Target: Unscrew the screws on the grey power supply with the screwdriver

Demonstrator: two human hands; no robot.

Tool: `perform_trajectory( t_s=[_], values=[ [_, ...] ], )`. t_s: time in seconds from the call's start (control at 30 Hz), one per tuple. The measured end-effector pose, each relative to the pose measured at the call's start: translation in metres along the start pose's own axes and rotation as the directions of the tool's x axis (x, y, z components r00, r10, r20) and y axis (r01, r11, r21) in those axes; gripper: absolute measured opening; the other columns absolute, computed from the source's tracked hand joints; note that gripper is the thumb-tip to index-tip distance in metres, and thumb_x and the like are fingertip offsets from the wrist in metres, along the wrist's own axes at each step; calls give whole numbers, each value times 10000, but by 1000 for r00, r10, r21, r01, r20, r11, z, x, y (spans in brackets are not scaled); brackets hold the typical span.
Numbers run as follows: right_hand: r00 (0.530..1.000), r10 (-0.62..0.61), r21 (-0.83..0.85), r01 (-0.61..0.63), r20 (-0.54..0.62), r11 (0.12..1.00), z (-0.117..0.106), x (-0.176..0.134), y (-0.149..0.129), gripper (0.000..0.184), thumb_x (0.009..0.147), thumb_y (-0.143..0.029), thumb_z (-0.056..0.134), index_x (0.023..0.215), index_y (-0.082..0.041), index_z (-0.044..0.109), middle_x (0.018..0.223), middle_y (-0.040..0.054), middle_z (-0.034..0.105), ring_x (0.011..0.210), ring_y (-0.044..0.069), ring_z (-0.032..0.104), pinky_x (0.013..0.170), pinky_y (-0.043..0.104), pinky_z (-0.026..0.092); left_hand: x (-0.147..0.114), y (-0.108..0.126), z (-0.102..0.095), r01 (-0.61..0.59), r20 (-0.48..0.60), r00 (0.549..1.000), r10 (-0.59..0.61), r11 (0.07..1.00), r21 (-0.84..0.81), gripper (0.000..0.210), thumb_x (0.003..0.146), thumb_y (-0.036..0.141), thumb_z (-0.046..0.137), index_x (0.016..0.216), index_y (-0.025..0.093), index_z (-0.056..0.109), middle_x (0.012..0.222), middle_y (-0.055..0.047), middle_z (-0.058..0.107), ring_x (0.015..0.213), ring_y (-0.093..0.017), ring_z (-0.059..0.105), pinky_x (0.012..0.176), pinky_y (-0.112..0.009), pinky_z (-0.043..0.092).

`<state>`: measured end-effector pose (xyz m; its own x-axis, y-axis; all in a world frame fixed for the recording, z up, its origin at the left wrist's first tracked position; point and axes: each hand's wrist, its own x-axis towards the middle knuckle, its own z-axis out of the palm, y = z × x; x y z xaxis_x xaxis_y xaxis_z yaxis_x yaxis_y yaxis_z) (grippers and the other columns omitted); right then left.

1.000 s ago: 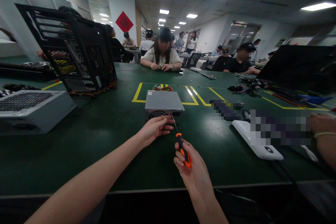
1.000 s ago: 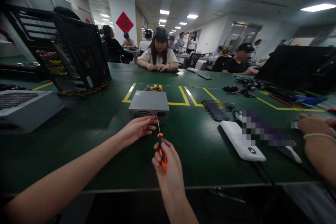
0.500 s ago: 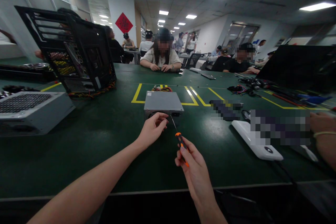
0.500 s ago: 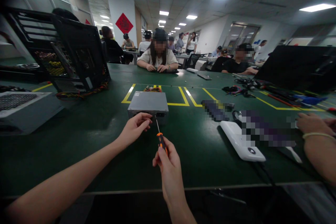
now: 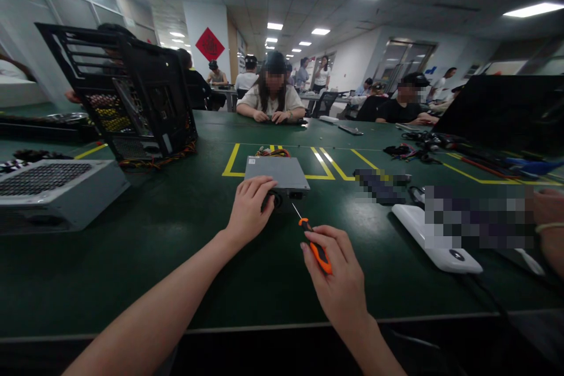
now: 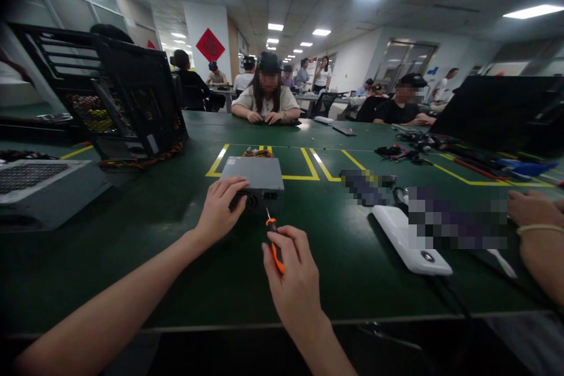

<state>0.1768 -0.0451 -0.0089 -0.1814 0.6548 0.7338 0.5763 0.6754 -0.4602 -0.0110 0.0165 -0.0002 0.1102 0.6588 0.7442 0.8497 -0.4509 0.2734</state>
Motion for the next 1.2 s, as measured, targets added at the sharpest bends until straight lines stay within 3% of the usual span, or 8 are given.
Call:
perform_trajectory(
  t_s=[0.2, 0.37, 0.47, 0.6, 0.8, 0.9, 1.03, 1.2],
  values=[
    [947, -289, 28, 288, 143, 957, -11, 29, 19, 247, 754, -167, 590, 995, -220, 594, 932, 81, 657, 861, 188, 611, 741, 339, 509, 4, -8, 4, -58, 116, 992, 41, 987, 147, 379, 848, 247, 480, 1227, 228, 461, 1262, -64, 501, 1159, -236, 419, 959, -403, 276],
    [890, -325, 295, 232, 321, 927, -8, 46, 37, 150, 685, -201, 663, 814, -273, 639, 945, 19, 689, 789, 172, 630, 729, 358, 512, 6, -10, 1, -36, 132, 991, 12, 983, 180, 360, 835, 249, 513, 1194, 259, 493, 1241, -51, 522, 1117, -241, 443, 893, -396, 303],
    [896, -327, 274, 248, 301, 929, 0, 44, 39, 73, 694, -210, 641, 744, -260, 621, 920, 32, 686, 770, 172, 627, 722, 366, 516, 6, -11, 0, -42, 135, 991, 16, 980, 195, 355, 836, 257, 514, 1191, 261, 497, 1232, -55, 528, 1109, -241, 446, 877, -392, 308],
    [922, -326, 245, 274, 208, 930, 7, 35, 38, 90, 736, -193, 579, 814, -234, 600, 950, 77, 655, 855, 189, 617, 713, 349, 519, 7, -16, 0, -55, 137, 990, 25, 973, 222, 352, 833, 268, 523, 1184, 266, 500, 1226, -49, 533, 1096, -237, 454, 862, -387, 315],
    [821, -446, 210, 395, 355, 894, 7, 33, 40, 93, 761, -223, 546, 844, -241, 584, 998, 65, 648, 815, 177, 604, 722, 365, 489, 9, -26, 2, -37, 112, 994, 9, 968, 248, 351, 836, 252, 512, 1187, 262, 495, 1226, -47, 533, 1114, -230, 446, 891, -392, 308],
    [826, -450, 212, 399, 341, 892, 9, 35, 37, 121, 762, -267, 566, 874, -223, 557, 969, 86, 651, 825, 187, 610, 717, 363, 483, 8, -26, 3, -30, 100, 995, 5, 968, 248, 346, 837, 245, 505, 1182, 250, 496, 1226, -50, 532, 1116, -231, 444, 904, -395, 306],
    [866, -411, 210, 362, 284, 908, 14, 31, 34, 147, 778, -245, 526, 922, -216, 528, 1044, 105, 609, 932, 184, 591, 716, 325, 485, 7, -21, 2, -37, 96, 995, 13, 968, 250, 349, 833, 255, 490, 1180, 221, 495, 1222, -62, 528, 1111, -238, 444, 928, -401, 305],
    [810, -473, 128, 459, 347, 879, 12, 32, 34, 71, 751, -290, 557, 770, -228, 585, 925, 69, 637, 765, 178, 590, 698, 343, 453, 7, -15, 8, -34, 83, 997, 12, 963, 268, 384, 796, 263, 510, 1173, 192, 500, 1208, -90, 529, 1123, -256, 437, 1002, -432, 252]
  ],
)
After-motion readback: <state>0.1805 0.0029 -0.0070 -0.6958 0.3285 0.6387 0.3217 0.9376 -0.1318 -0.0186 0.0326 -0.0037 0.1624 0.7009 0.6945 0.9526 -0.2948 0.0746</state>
